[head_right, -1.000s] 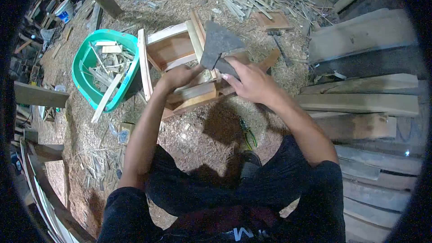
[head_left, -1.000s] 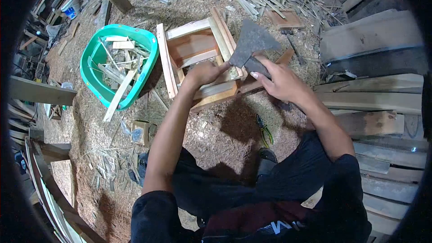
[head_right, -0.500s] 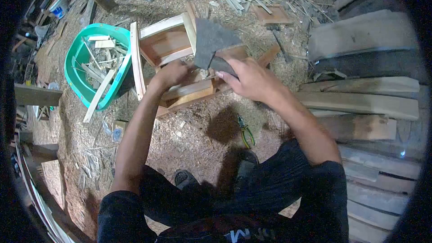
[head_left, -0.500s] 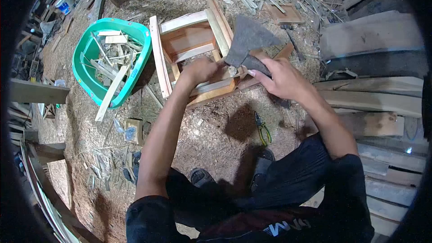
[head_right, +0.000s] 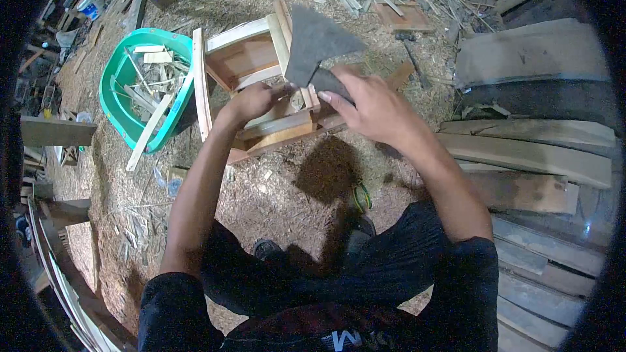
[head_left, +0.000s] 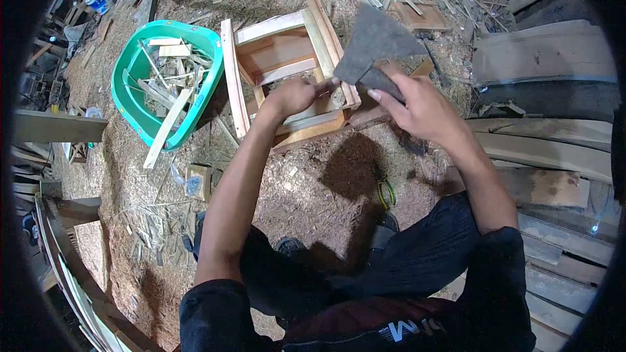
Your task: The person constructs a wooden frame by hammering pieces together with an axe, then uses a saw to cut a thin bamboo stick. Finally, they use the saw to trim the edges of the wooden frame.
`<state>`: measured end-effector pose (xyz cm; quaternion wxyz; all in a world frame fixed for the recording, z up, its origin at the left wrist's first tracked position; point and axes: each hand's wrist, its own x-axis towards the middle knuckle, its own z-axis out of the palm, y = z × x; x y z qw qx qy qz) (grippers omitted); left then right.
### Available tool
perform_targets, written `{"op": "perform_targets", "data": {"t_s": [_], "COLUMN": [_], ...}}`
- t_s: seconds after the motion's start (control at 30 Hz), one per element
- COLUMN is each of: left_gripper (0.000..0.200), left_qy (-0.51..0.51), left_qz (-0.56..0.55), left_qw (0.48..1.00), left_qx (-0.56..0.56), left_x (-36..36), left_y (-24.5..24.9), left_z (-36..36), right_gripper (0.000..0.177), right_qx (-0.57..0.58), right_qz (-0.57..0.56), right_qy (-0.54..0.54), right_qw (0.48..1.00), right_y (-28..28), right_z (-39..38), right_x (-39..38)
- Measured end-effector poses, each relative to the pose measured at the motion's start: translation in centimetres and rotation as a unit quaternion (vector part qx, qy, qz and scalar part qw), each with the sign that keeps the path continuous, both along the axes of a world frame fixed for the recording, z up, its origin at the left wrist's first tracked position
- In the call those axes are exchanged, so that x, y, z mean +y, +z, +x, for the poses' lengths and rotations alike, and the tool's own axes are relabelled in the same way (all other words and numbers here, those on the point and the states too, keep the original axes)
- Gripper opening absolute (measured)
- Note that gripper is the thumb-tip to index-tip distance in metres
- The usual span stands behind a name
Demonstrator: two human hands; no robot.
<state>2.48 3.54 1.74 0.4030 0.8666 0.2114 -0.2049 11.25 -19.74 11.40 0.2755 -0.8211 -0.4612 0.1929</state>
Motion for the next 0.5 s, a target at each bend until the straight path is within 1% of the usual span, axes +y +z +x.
{"op": "perform_targets", "data": {"t_s": [0.03,0.13,0.23,0.3,0.33,0.43,0.5], "left_gripper": [0.079,0.078,0.08,0.081,0.081,0.08,0.084], "left_qy": [0.004,0.0,-0.043,-0.04,-0.039,-0.002,0.001], "left_qz": [0.014,0.0,0.02,0.01,0.005,0.038,0.025], "left_qw": [1.0,0.999,0.998,0.999,0.999,0.999,1.0], "left_qx": [0.01,-0.032,-0.032,-0.033,-0.032,0.006,0.016], "left_x": [0.0,-0.2,0.5,0.5,0.5,-0.1,0.0], "left_y": [-0.4,0.0,-1.7,-1.6,-1.3,-0.1,0.2], "left_z": [0.1,-0.3,0.2,0.2,0.1,-0.1,-0.1], "right_gripper": [0.034,0.037,0.039,0.041,0.042,0.044,0.044], "right_qx": [-0.019,-0.012,-0.062,-0.058,-0.056,-0.113,-0.074], "right_qz": [0.024,-0.005,-0.02,-0.008,-0.001,0.066,0.046], "right_qy": [0.003,-0.013,0.036,0.03,0.027,-0.004,-0.011], "right_qw": [1.0,1.0,0.997,0.998,0.998,0.991,0.996], "right_y": [0.0,0.4,-2.5,-2.7,-2.6,-0.9,-0.1], "right_z": [0.2,-0.4,-0.5,0.0,0.0,-0.6,-1.0], "right_x": [-0.1,0.0,-0.6,-0.7,-0.7,-0.5,-0.4]}}
